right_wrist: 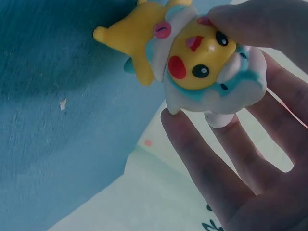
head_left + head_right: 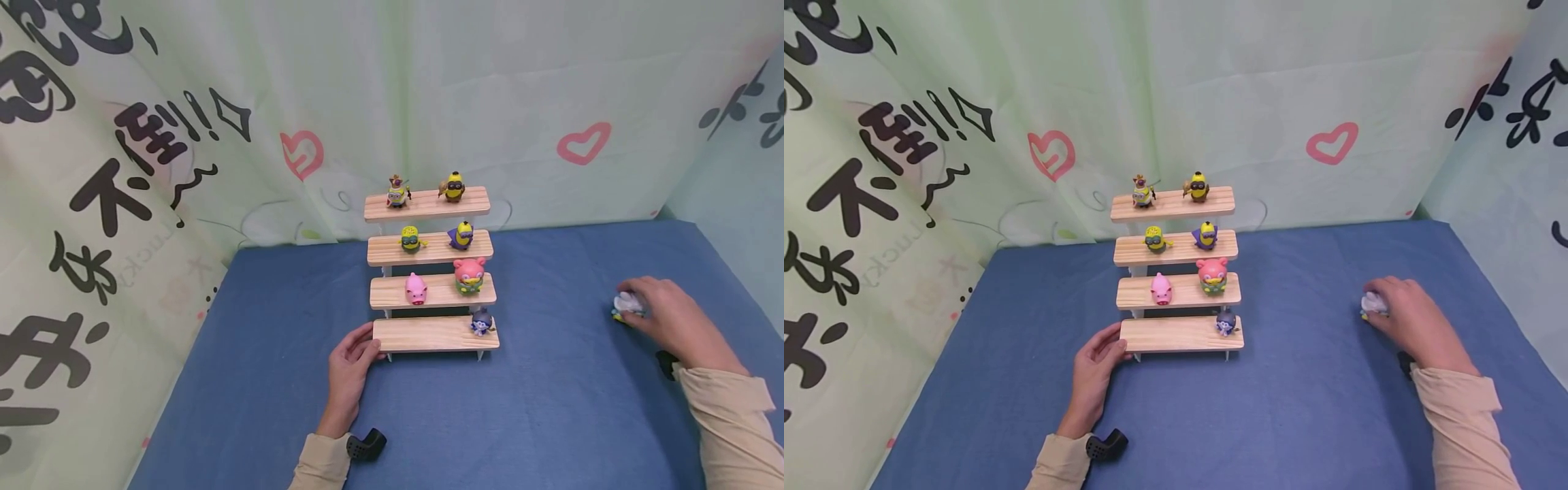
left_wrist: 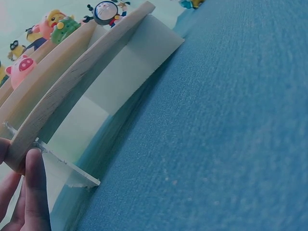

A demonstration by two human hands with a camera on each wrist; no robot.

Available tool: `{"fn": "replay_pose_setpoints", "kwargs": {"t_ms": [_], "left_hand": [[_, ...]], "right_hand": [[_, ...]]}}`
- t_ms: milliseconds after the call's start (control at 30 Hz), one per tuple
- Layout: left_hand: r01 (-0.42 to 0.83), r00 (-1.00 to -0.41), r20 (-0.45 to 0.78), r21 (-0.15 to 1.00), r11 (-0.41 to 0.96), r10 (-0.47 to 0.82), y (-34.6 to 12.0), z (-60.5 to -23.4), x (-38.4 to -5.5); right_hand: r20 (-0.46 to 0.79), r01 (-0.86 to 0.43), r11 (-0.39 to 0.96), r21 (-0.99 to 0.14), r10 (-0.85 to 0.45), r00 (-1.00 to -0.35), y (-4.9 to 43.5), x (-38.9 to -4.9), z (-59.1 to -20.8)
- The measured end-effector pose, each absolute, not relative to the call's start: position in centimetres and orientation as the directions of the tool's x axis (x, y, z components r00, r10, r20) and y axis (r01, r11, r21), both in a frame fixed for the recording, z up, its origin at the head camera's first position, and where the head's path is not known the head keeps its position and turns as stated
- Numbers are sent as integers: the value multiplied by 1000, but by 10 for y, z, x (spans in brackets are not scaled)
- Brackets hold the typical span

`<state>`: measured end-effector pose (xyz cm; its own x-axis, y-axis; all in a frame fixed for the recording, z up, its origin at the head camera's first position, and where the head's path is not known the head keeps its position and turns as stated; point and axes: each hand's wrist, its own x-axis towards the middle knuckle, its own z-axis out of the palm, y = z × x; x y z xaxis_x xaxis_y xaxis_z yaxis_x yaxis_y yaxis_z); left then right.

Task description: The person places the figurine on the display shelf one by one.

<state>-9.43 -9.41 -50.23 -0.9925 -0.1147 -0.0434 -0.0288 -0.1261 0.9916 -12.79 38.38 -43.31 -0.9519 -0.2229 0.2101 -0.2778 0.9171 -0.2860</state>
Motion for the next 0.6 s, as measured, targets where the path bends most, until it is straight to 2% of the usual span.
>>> {"fn": "replay_pose_setpoints", "kwargs": {"t_ms": [600], "left_hand": [[-27,-993,-42,991,-131,-114,-94,-502,-95]], "right_hand": [[228,-303,912,-277,-244,-943,364,-120,-421]]}}
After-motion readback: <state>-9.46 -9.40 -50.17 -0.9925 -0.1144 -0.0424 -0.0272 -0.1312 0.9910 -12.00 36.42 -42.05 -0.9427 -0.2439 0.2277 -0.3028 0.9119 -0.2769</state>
